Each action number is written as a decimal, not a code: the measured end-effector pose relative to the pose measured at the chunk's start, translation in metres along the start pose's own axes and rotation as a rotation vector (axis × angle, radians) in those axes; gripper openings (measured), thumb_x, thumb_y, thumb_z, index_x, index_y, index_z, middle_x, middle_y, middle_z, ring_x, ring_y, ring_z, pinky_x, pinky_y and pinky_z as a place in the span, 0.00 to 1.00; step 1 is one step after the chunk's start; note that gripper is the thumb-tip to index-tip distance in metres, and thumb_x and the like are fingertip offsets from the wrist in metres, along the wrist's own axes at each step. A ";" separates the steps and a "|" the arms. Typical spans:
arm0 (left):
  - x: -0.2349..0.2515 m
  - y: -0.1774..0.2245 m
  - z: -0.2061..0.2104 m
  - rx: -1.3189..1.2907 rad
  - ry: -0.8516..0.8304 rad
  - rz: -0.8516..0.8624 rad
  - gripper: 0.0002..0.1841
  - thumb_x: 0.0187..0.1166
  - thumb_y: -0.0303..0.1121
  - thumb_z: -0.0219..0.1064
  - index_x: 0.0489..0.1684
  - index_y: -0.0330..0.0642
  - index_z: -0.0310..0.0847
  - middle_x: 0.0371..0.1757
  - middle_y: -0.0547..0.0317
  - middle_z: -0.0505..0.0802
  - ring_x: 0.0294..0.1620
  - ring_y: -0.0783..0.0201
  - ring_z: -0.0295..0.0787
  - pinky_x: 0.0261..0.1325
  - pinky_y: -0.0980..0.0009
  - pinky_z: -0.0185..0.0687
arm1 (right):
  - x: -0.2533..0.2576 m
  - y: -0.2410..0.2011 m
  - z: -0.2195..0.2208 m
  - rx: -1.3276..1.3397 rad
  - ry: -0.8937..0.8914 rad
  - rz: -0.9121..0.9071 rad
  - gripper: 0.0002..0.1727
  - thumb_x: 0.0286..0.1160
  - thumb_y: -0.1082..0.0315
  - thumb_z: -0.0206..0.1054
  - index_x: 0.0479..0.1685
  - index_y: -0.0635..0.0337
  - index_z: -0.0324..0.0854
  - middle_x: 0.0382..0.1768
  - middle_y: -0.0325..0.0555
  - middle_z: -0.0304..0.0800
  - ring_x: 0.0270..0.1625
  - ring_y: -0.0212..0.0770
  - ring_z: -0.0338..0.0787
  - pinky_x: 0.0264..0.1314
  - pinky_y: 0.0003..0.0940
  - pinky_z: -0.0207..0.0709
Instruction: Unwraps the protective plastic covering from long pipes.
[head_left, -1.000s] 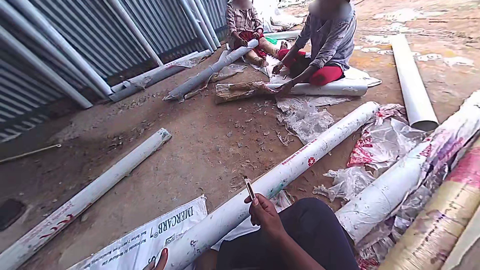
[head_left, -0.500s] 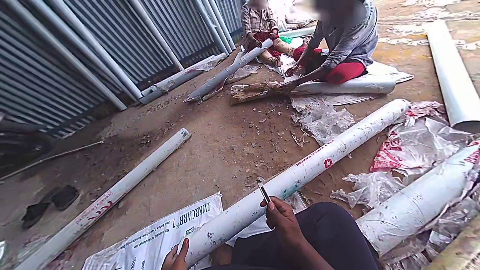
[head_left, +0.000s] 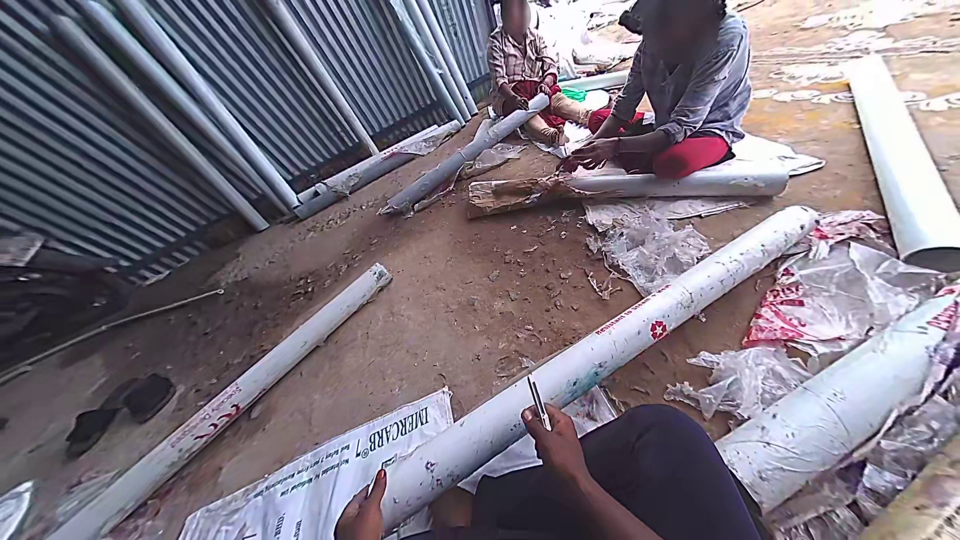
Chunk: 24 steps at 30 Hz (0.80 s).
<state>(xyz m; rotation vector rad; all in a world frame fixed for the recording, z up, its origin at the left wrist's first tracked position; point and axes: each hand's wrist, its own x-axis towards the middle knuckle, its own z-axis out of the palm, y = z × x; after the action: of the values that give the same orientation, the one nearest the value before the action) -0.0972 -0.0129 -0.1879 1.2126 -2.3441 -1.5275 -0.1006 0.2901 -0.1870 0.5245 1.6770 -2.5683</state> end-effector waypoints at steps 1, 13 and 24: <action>-0.001 0.002 0.000 0.012 -0.001 -0.002 0.27 0.86 0.46 0.66 0.60 0.23 0.82 0.60 0.29 0.86 0.59 0.45 0.81 0.61 0.42 0.75 | 0.000 0.004 0.003 0.028 0.047 0.074 0.10 0.82 0.69 0.66 0.33 0.64 0.84 0.14 0.34 0.72 0.13 0.26 0.64 0.19 0.24 0.62; -0.035 -0.009 -0.013 -0.525 0.079 0.421 0.14 0.91 0.32 0.53 0.48 0.30 0.81 0.38 0.61 0.91 0.40 0.76 0.89 0.52 0.73 0.88 | -0.027 0.042 0.009 0.133 -0.310 0.097 0.25 0.89 0.60 0.53 0.81 0.53 0.75 0.85 0.47 0.71 0.83 0.44 0.72 0.78 0.58 0.70; -0.132 0.008 -0.085 -0.629 -0.146 0.891 0.18 0.88 0.34 0.50 0.64 0.31 0.78 0.56 0.67 0.94 0.59 0.76 0.90 0.69 0.73 0.84 | -0.081 -0.010 0.006 0.748 -0.249 -0.158 0.24 0.94 0.61 0.45 0.84 0.57 0.66 0.76 0.53 0.77 0.70 0.52 0.85 0.63 0.59 0.85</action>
<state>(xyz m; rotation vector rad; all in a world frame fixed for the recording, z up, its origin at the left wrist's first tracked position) 0.0276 0.0130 -0.0962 -0.0919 -1.7807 -1.7480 -0.0279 0.2760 -0.1521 0.0624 0.6683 -3.1626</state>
